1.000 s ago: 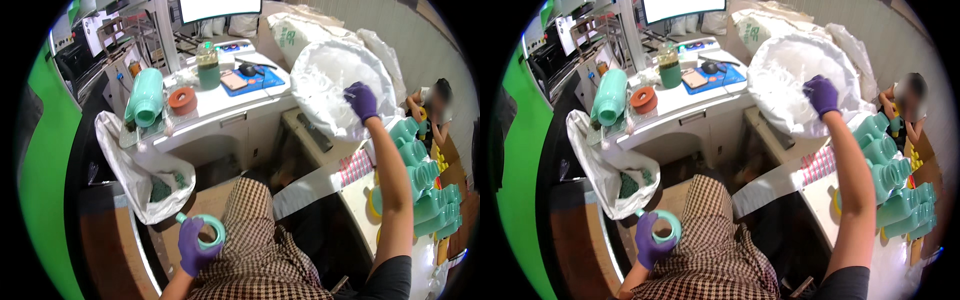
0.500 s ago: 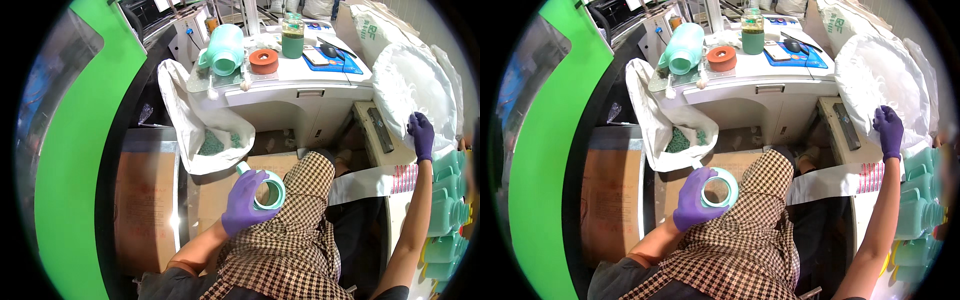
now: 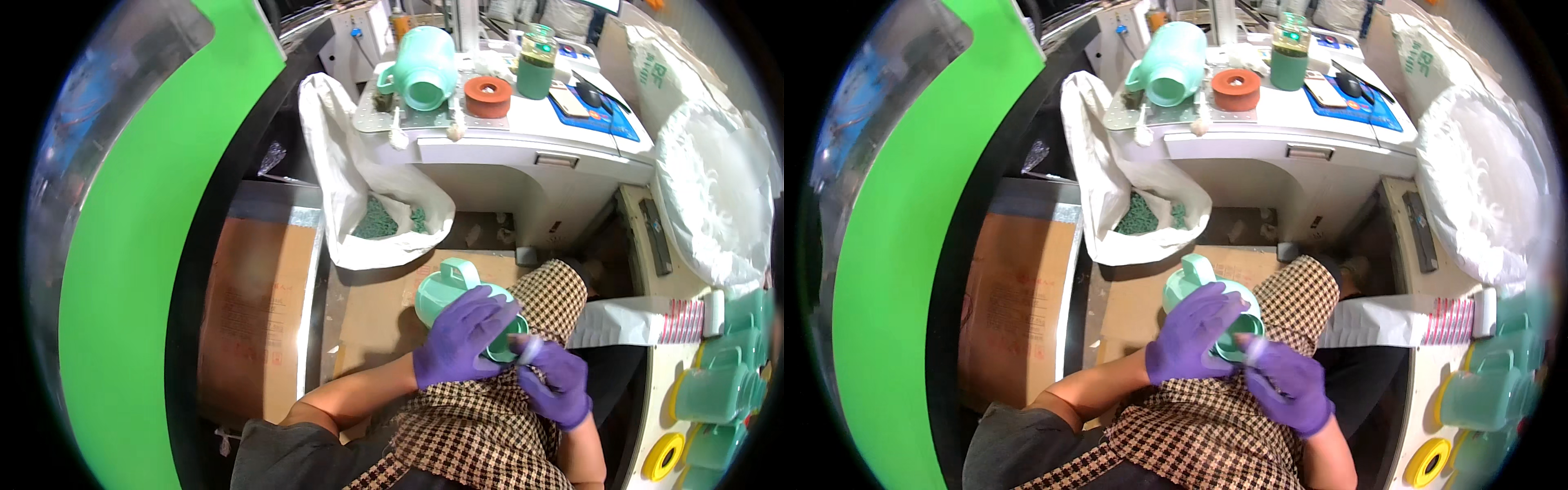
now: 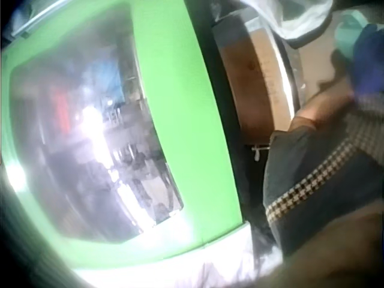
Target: The person sits on the floor in a factory setting and assembles light green plastic containers. They pick up a container body, apply a strip of adhesive tape to the rim, and then screw on a yellow lid. The person repeats this process for multiple units, placing the finished containers on a nearby table.
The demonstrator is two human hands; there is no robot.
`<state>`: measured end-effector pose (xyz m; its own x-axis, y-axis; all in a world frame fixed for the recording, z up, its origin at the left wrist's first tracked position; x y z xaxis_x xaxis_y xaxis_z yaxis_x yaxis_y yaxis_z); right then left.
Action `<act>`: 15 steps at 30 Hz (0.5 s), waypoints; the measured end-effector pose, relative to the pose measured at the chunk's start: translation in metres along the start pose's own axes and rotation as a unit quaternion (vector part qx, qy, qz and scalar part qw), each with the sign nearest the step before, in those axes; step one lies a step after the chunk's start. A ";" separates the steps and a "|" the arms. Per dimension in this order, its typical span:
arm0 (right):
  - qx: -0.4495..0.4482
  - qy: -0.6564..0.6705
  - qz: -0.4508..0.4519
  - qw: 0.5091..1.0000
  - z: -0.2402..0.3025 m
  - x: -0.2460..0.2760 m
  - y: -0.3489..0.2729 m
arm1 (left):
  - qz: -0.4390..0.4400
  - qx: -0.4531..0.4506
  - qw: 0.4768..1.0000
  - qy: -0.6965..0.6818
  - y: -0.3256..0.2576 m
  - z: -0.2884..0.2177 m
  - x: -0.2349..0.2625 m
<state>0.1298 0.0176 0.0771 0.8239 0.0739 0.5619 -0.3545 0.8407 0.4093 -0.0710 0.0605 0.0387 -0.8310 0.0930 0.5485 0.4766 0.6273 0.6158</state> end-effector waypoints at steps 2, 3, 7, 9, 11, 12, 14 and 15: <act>0.036 -0.053 0.003 0.998 -0.005 -0.017 0.004 | -0.013 -0.001 1.000 -0.009 -0.002 0.002 0.001; 0.032 -0.083 0.016 0.996 -0.010 -0.023 0.005 | -0.022 0.002 1.000 -0.012 -0.004 0.003 0.002; -0.051 -0.140 0.038 0.988 -0.012 -0.034 0.013 | 0.007 -0.035 0.999 0.014 -0.005 0.001 -0.006; -0.072 -0.155 0.021 0.985 -0.004 -0.033 0.013 | 0.004 -0.044 0.999 0.016 -0.001 -0.006 -0.012; -0.079 -0.164 -0.009 0.983 0.000 -0.036 0.010 | 0.019 -0.034 0.999 0.020 0.004 -0.010 -0.011; -0.077 -0.183 -0.012 0.980 -0.003 -0.038 0.003 | 0.005 -0.054 0.998 0.030 0.004 -0.011 -0.015; -0.068 -0.205 0.008 0.976 -0.009 -0.038 -0.005 | 0.008 -0.047 0.999 0.022 0.001 -0.010 -0.015; -0.060 -0.189 0.032 0.980 -0.008 -0.036 -0.006 | 0.014 -0.048 0.999 0.010 0.002 -0.011 -0.019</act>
<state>0.1060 0.0143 0.0484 0.5720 -0.0566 0.8183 -0.3268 0.8993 0.2906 -0.0514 0.0512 0.0357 -0.8113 0.0941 0.5770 0.5261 0.5479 0.6504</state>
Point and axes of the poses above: each hand's wrist, its own y-axis towards the middle knuckle, its own x-axis out of the back of the hand, z = x × y, the point moved 2 cm from there along y, towards the middle knuckle, and after that the axes turned 11 degrees about -y, right-handed, at the moved point
